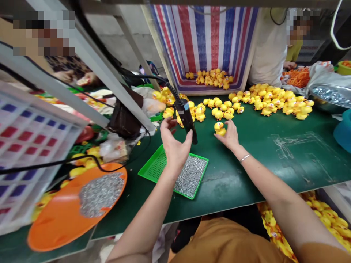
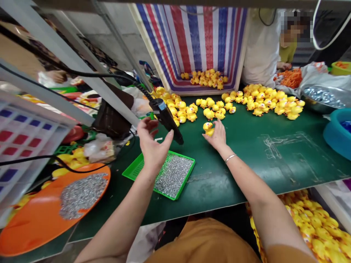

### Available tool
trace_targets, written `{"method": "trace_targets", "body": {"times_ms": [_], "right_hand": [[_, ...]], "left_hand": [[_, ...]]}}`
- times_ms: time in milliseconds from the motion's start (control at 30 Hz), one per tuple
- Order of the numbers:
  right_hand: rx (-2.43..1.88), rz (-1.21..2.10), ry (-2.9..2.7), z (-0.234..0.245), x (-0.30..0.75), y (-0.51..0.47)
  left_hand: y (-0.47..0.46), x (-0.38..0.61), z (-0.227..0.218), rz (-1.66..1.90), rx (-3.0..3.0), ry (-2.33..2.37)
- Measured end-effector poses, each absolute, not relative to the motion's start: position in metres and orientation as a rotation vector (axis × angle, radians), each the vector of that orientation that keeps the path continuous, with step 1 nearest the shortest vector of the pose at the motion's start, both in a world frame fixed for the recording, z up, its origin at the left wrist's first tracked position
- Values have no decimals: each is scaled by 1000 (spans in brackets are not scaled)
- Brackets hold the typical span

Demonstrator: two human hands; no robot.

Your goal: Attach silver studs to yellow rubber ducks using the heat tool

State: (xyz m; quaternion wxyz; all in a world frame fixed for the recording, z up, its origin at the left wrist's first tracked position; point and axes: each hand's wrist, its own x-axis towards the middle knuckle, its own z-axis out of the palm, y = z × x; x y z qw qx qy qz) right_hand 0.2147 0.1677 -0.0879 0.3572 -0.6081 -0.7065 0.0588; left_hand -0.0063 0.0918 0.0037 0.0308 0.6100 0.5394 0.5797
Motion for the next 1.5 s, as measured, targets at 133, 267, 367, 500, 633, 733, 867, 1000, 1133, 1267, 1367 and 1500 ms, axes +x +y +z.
{"method": "trace_targets", "body": {"times_ms": [133, 267, 367, 500, 633, 733, 867, 1000, 1133, 1267, 1367, 1500], "right_hand": [[-1473, 382, -2013, -76, 194, 197], [-1553, 579, -1636, -77, 190, 187], [-1482, 679, -1154, -75, 190, 137], [-1283, 972, -1004, -52, 193, 52], [-1163, 1387, -1125, -28, 217, -3], [-1190, 1655, -1361, -25, 237, -18], [-1078, 2108, -1310, -42, 239, -27], [-927, 2186, -746, -61, 231, -31], [-888, 2106, -437, -66, 227, -30], [-916, 2051, -406, -61, 219, -23], [-941, 1977, -356, -57, 212, -16], [-947, 1938, -334, -56, 206, -8]], "left_hand": [[70, -4, 5, 1977, 1961, 1617], [46, 8, 1, 1946, 2145, 1427], [33, 25, -11, 1561, 2277, 1352], [20, 39, -27, 1180, 2233, 1276], [1, 28, -22, 853, 2205, 930], [-15, 18, -12, 610, 2227, 691], [-23, 6, -14, 653, 2125, 752], [-9, -17, -38, 749, 2158, 1292], [3, -34, -60, 587, 2267, 1619], [5, -34, -67, 610, 2325, 1592], [4, -35, -67, 700, 2197, 1677], [2, -38, -65, 838, 1972, 1788]]}}
